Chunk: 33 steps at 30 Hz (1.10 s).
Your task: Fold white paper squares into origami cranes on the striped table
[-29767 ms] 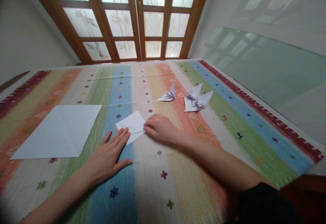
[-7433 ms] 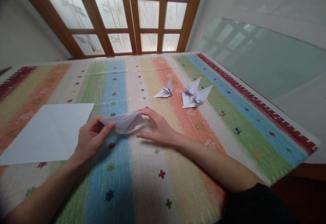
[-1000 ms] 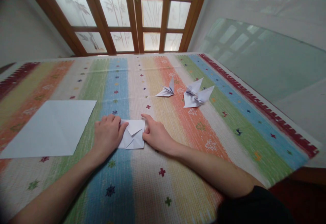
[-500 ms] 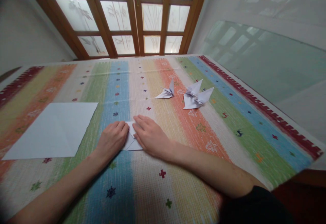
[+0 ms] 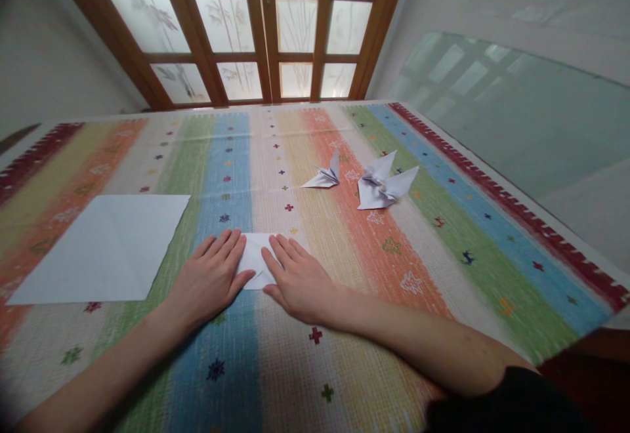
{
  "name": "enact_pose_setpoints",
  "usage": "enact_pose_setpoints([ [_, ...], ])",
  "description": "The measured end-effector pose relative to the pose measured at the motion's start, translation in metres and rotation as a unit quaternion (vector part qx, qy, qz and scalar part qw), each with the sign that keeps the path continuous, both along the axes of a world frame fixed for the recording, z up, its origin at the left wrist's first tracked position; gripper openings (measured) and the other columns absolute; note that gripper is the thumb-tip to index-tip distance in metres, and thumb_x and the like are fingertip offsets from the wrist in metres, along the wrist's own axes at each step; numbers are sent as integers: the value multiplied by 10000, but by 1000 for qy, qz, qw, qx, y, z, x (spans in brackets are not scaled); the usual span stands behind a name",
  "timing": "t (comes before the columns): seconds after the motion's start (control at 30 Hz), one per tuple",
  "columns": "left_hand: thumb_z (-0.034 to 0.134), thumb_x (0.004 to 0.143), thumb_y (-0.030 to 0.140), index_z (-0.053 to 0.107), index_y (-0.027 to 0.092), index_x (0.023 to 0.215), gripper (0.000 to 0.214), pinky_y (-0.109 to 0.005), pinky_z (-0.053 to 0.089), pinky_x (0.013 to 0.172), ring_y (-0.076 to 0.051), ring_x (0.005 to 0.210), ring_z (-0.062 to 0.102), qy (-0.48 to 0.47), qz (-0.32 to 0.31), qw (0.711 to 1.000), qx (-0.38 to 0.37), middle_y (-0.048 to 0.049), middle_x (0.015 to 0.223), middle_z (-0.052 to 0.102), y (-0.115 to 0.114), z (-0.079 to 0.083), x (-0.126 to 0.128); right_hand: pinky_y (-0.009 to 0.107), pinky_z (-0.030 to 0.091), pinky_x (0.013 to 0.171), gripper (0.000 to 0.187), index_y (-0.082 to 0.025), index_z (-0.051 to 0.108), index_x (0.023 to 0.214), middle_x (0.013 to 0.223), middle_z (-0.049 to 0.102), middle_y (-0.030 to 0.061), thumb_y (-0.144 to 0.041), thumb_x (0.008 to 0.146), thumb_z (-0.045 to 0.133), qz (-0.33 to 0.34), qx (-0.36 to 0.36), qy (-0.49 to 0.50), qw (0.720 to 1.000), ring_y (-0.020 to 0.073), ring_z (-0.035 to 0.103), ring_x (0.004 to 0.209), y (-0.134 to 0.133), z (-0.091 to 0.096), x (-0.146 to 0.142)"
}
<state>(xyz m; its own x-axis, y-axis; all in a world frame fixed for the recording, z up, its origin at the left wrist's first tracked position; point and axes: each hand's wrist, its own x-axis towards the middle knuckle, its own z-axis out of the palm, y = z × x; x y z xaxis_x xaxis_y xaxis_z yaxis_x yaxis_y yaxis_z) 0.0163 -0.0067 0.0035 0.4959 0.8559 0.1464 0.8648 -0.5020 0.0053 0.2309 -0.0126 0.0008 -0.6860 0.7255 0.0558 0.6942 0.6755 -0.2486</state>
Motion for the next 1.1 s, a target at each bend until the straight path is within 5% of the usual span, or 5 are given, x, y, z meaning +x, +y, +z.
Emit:
enact_pose_setpoints([
  [0.3,518,891,550,464,95,1412,694,-588,309,1090,-386,1369,405,4,0,1000,-17,-197,1479,448,-4,1,-11,545,184,1198,569,-74,317,1496,1565,290,181,-312,982,372,-41,-41,-28,998,284,225,1475,-8,7,10],
  [0.47,539,865,592,435,138,1441,740,-603,281,1103,-385,1390,373,-7,-2,999,-31,-172,1506,418,-3,0,-15,569,114,1204,745,-79,278,1513,1569,276,183,-445,910,519,-31,-88,-31,995,308,212,1476,-7,20,23],
  [0.63,494,873,640,399,138,1465,782,-607,272,1104,-382,1407,344,3,-6,999,-43,-158,1529,385,-2,-4,-17,530,180,1202,710,-61,274,1510,1575,255,196,-487,963,431,-7,-72,-9,997,299,179,1485,6,30,12],
  [0.87,333,972,532,312,148,1509,661,-599,242,1118,-345,1432,310,16,-12,999,-29,-120,1556,346,-3,-10,-21,458,199,1211,637,-59,255,1512,1585,235,185,-418,1001,384,47,-6,-17,999,259,174,1490,28,5,-22],
  [1.1,350,963,526,328,127,1498,667,-618,225,1115,-355,1433,303,22,-17,999,-25,-131,1556,343,-3,-12,-24,477,156,1214,657,-73,248,1519,1588,227,173,-462,1000,356,26,-6,-42,999,257,178,1489,22,-2,-4],
])
